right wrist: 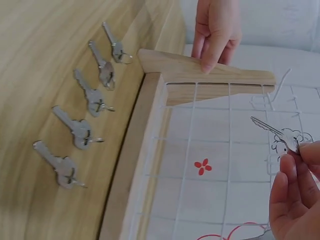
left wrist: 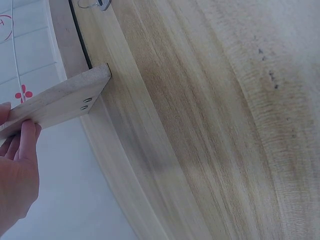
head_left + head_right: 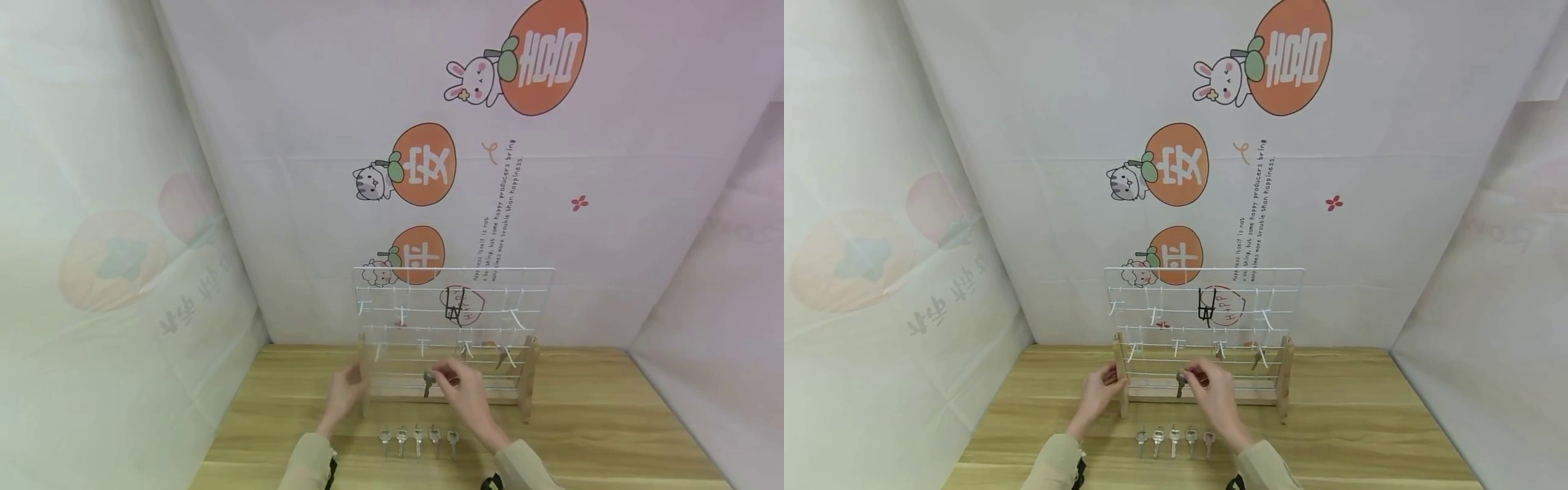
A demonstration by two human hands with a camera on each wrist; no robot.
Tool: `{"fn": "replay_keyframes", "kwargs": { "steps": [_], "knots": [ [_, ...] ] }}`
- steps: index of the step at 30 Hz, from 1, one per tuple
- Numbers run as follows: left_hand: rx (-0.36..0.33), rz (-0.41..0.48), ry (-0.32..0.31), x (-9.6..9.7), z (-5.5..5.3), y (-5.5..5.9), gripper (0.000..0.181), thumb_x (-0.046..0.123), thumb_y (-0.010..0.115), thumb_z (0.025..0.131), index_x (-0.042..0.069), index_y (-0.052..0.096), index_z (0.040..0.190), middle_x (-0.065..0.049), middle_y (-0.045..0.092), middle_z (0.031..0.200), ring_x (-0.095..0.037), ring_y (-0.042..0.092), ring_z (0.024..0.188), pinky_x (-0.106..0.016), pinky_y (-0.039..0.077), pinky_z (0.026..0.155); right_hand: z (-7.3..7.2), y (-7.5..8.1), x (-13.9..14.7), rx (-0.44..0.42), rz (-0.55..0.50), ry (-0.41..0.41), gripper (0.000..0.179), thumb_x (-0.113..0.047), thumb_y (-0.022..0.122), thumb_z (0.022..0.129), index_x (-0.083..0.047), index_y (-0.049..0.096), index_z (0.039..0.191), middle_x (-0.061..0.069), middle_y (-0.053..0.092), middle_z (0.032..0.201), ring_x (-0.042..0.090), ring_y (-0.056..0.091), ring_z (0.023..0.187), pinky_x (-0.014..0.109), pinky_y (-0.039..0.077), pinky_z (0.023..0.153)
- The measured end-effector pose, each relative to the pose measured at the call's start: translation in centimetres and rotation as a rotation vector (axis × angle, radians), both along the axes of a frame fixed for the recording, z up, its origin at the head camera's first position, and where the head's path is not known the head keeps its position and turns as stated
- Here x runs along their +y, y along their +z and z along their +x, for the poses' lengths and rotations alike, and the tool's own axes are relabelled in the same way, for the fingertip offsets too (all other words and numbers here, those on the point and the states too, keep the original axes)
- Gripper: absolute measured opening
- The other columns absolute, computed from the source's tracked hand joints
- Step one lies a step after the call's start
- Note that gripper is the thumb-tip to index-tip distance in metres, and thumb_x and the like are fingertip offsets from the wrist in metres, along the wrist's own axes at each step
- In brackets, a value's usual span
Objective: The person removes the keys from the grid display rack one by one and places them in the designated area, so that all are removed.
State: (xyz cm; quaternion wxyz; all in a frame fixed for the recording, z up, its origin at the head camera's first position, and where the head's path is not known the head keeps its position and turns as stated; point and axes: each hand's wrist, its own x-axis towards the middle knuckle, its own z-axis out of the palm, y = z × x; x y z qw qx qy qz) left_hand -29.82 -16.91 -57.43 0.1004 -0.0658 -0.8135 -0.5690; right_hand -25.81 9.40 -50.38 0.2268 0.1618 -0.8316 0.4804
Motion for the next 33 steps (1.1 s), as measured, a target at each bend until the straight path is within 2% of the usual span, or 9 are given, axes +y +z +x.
{"fn": "replay_keyframes", "kwargs": {
  "steps": [4,10,14,17,20,22,26,33],
  "knots": [
    [0.004,-0.006,0.006,0.0,0.0,0.1,0.045,0.005,0.069,0.089,-0.010,0.056,0.130,-0.030,0.066,0.121,-0.042,0.066,0.112,-0.045,0.060,0.093,0.5,-0.8,0.7,-0.046,0.021,-0.021,0.009,-0.005,0.075,0.083,-0.012,0.071,0.088,0.004,0.075,0.081,-0.002,0.061,0.069,0.015,0.057,0.061],
    [-0.003,0.004,-0.002,0.0,0.0,0.1,0.045,0.004,0.068,0.090,-0.009,0.056,0.131,-0.030,0.066,0.122,-0.043,0.065,0.113,-0.047,0.059,0.095,1.0,-2.1,2.1,-0.089,0.025,-0.034,0.007,-0.006,0.075,0.084,-0.011,0.072,0.087,0.005,0.074,0.079,0.000,0.063,0.068,0.016,0.057,0.060],
    [0.004,-0.012,-0.001,-0.1,-0.1,0.0,0.044,0.002,0.067,0.090,-0.011,0.055,0.131,-0.032,0.064,0.123,-0.046,0.064,0.113,-0.052,0.058,0.095,1.1,-3.5,3.2,-0.051,0.070,-0.058,0.009,-0.003,0.077,0.081,-0.010,0.072,0.086,0.000,0.074,0.077,-0.003,0.061,0.066,0.015,0.056,0.059],
    [0.002,-0.015,0.001,-0.1,-0.1,-0.1,0.045,0.001,0.067,0.090,-0.011,0.055,0.131,-0.033,0.064,0.124,-0.047,0.063,0.114,-0.054,0.056,0.097,1.0,-4.6,4.0,0.019,0.103,-0.075,0.013,0.002,0.078,0.077,-0.009,0.072,0.082,-0.002,0.073,0.074,-0.005,0.059,0.063,0.013,0.054,0.055],
    [0.004,-0.020,0.007,-0.1,-0.2,-0.2,0.045,0.001,0.067,0.089,-0.010,0.055,0.132,-0.032,0.064,0.123,-0.046,0.064,0.114,-0.054,0.057,0.096,1.0,-5.6,4.8,0.079,0.126,-0.093,0.016,0.004,0.079,0.074,-0.008,0.072,0.079,-0.002,0.073,0.071,-0.006,0.057,0.060,0.013,0.052,0.053],
    [0.004,-0.025,0.012,-0.1,-0.2,-0.2,0.045,0.001,0.067,0.089,-0.010,0.055,0.131,-0.031,0.065,0.123,-0.045,0.065,0.113,-0.052,0.058,0.095,1.0,-6.1,5.3,0.084,0.133,-0.104,0.017,0.005,0.080,0.072,-0.009,0.072,0.078,-0.002,0.072,0.071,-0.007,0.056,0.060,0.013,0.052,0.053],
    [0.006,-0.026,0.012,-0.1,-0.2,-0.3,0.043,0.001,0.067,0.089,-0.010,0.057,0.130,-0.031,0.066,0.122,-0.045,0.065,0.112,-0.050,0.059,0.095,1.2,-6.9,6.2,-0.016,0.140,-0.110,0.016,0.004,0.079,0.074,-0.009,0.072,0.077,-0.003,0.072,0.071,-0.008,0.055,0.062,0.014,0.052,0.055],
    [0.019,-0.007,0.006,-0.1,-0.2,-0.1,0.041,-0.002,0.067,0.089,-0.010,0.058,0.128,-0.032,0.066,0.121,-0.045,0.065,0.112,-0.051,0.058,0.094,1.5,-8.0,7.4,-0.228,0.176,-0.043,0.010,0.000,0.075,0.080,-0.009,0.072,0.082,0.001,0.073,0.076,-0.005,0.057,0.065,0.014,0.052,0.058]
  ]
}}
